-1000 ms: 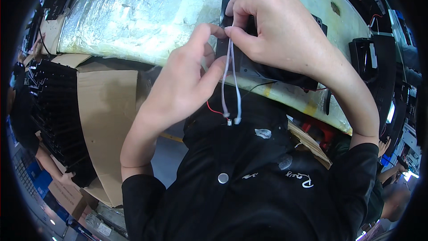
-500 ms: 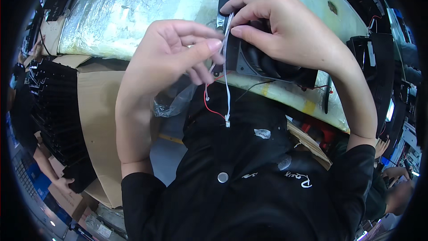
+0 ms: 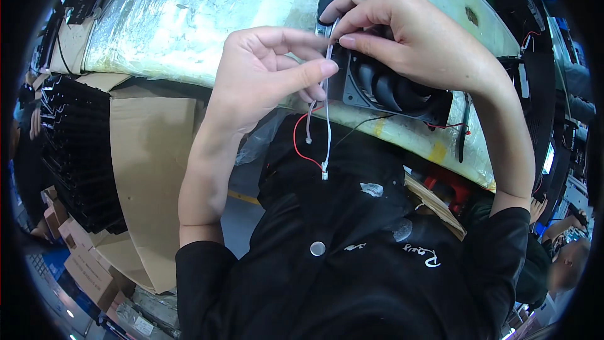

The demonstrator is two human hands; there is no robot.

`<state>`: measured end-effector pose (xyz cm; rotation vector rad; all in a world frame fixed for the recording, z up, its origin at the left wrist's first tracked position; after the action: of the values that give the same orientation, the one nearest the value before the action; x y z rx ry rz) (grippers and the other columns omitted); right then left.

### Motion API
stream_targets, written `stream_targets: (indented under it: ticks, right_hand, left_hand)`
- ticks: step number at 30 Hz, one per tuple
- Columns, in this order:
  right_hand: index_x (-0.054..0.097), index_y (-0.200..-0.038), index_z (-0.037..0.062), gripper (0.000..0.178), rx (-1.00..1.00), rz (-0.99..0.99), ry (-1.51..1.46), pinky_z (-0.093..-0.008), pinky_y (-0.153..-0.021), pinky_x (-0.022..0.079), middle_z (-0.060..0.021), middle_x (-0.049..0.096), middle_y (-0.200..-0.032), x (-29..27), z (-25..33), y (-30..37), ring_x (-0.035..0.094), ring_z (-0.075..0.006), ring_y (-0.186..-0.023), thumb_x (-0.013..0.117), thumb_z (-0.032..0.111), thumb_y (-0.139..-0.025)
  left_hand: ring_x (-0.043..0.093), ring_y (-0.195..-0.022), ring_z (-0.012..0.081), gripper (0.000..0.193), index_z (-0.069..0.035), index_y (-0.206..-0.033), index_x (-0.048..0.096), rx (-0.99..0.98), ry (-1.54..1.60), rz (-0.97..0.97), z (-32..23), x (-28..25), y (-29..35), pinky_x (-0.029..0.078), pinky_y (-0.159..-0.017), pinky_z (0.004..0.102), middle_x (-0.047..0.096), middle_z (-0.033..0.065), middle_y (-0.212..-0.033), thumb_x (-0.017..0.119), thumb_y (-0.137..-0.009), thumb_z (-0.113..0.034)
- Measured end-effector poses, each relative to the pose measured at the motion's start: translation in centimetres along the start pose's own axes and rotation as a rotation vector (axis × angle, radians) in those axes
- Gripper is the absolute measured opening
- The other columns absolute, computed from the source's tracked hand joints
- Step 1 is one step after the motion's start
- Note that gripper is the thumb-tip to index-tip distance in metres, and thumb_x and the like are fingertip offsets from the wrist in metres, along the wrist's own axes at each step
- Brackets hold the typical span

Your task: Assembling electronic components by attaching a cooling fan to a plastic housing using cable ties.

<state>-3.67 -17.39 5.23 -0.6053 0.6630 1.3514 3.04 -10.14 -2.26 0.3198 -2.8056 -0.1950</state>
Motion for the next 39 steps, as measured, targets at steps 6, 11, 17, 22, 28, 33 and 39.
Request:
stream_targets:
  ticks: [6,11,17,22,28,33,39]
  right_hand:
    - [0.069,-0.095,-0.0032,0.015,0.024,0.012,-0.005,-0.0281,-0.074,0.05,-0.0139,0.066,-0.109,0.1,-0.6,0.1,0.064,-0.0193,-0.083,0.063,0.01,-0.09]
    - [0.069,-0.095,-0.0026,0.015,0.009,-0.017,0.034,-0.0281,-0.075,0.049,-0.0134,0.066,-0.109,0.2,-1.0,0.2,0.064,-0.0191,-0.084,0.063,0.01,-0.089]
    - [0.071,-0.095,-0.0016,0.014,0.006,-0.023,0.008,-0.0277,-0.074,0.049,-0.0133,0.067,-0.108,0.2,-1.0,0.0,0.064,-0.0184,-0.082,0.064,0.009,-0.088]
    - [0.072,-0.091,-0.0022,0.014,0.081,0.045,-0.076,-0.0258,-0.071,0.049,-0.0133,0.067,-0.107,0.0,-1.4,-0.6,0.063,-0.0143,-0.081,0.069,0.01,-0.084]
    - [0.072,-0.088,-0.0039,0.016,0.108,-0.017,-0.107,-0.0284,-0.072,0.05,-0.0137,0.068,-0.095,0.0,-1.3,0.3,0.063,-0.0194,-0.08,0.071,0.009,-0.078]
    - [0.067,-0.082,-0.0045,0.009,0.123,-0.19,-0.082,-0.0255,-0.073,0.045,-0.0074,0.062,-0.088,0.1,0.2,2.7,0.058,-0.0149,-0.081,0.069,0.003,-0.078]
    - [0.066,-0.079,-0.0029,0.01,0.011,-0.122,-0.357,-0.0283,-0.079,0.045,-0.0076,0.061,-0.089,1.1,0.8,2.9,0.058,-0.0165,-0.083,0.07,0.006,-0.078]
  left_hand:
    - [0.065,-0.058,0.0127,0.035,0.009,-0.111,0.057,-0.026,0.05,0.011,0.6,-0.2,-0.5,0.053,-0.05,0.0217,0.066,0.0097,-0.074,0.072,-0.08,0.002]
    - [0.065,-0.056,0.0129,0.034,0.011,-0.107,0.057,-0.021,0.061,0.011,0.6,-0.3,-0.7,0.053,-0.049,0.022,0.067,0.0119,-0.074,0.074,-0.079,0.0]
    - [0.064,-0.054,0.0115,0.035,0.012,-0.103,0.058,0.004,0.069,-0.019,0.6,-0.6,-0.8,0.052,-0.047,0.0207,0.068,0.014,-0.074,0.077,-0.078,-0.002]
    - [0.061,-0.052,0.0076,0.03,0.011,-0.099,0.062,0.077,-0.028,-0.042,-0.4,-0.8,-1.0,0.048,-0.045,0.0183,0.069,0.0141,-0.078,0.078,-0.077,-0.003]
    - [0.057,-0.053,0.0073,0.022,0.009,-0.099,0.067,0.145,-0.12,0.0,0.5,-0.5,-0.9,0.043,-0.044,0.0176,0.069,0.0138,-0.084,0.075,-0.079,0.002]
    - [0.049,-0.057,-0.0008,0.012,0.001,-0.09,0.074,0.383,-0.144,-0.009,-0.1,0.7,0.1,0.034,-0.05,0.0153,0.064,0.0004,-0.085,0.074,-0.078,0.002]
    - [0.052,-0.063,0.0013,0.015,0.0,-0.088,0.075,0.475,-0.09,-0.033,0.0,0.2,0.3,0.039,-0.055,0.0167,0.062,0.0017,-0.084,0.068,-0.076,0.006]
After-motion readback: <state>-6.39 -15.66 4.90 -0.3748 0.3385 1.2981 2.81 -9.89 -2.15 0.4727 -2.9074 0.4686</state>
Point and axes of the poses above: each hand's wrist, its own y-axis away from the middle knuckle, its own x-axis out of the palm, z = x × y, the point moved 10 cm from there along -y, towards the middle knuckle
